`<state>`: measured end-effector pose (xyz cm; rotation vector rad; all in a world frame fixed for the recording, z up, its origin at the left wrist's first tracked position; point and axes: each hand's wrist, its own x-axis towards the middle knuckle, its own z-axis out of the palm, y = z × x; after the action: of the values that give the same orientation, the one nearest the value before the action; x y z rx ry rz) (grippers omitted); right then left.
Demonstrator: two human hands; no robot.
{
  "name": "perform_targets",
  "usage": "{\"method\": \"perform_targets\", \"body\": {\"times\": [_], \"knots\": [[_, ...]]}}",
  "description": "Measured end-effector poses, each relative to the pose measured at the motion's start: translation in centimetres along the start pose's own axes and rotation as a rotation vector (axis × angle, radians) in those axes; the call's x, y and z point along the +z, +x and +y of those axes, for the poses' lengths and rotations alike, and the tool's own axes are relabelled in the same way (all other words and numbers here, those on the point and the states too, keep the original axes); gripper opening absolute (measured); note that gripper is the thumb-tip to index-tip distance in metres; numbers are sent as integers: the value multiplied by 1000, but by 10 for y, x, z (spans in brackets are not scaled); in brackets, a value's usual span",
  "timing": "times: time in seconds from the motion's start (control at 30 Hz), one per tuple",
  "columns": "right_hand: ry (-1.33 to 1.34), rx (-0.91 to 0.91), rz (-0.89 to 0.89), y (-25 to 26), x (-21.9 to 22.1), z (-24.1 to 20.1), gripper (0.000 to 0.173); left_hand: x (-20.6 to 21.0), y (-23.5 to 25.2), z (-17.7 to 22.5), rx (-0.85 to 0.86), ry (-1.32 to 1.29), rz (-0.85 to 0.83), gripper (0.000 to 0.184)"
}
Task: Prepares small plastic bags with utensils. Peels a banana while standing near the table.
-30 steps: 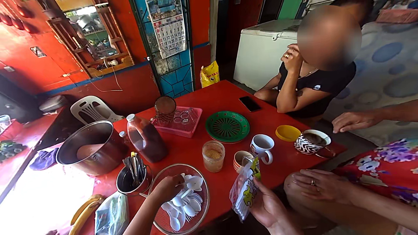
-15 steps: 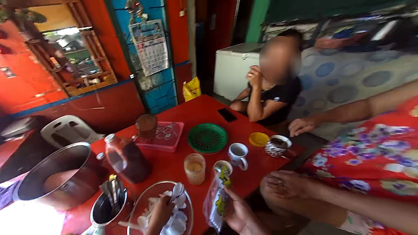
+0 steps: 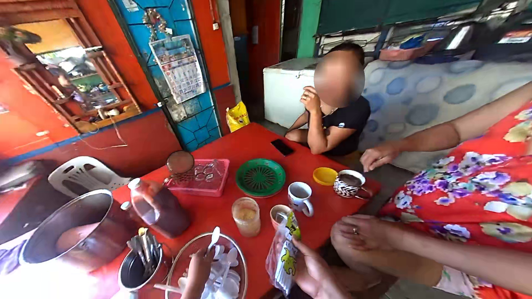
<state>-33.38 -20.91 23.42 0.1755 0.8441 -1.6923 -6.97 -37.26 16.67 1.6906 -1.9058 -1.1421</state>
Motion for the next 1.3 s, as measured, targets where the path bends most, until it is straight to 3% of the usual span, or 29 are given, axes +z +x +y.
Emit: {"method": "perform_targets", "body": {"times": [0.2, 0.5, 0.77, 0.87, 0.93, 1.3], "knots": [[-48, 11, 2, 1, 3, 3, 33, -21, -23, 30, -78, 202, 3, 36], [-48, 33, -13, 3, 4, 6, 32, 16, -61, 36, -192, 347, -93, 37], [-30, 43, -16, 3, 2, 5, 31, 17, -58, 19, -181, 165, -50, 37], [-25, 35, -39, 5, 2, 4, 32, 16, -57, 30, -256, 276, -66, 46], [-18, 35, -40, 3, -1, 5, 32, 21, -66, 40, -283, 410, -58, 43], [-23, 48, -24, 0, -3, 3, 31, 71, -71, 38, -144, 750, 18, 32]]}}
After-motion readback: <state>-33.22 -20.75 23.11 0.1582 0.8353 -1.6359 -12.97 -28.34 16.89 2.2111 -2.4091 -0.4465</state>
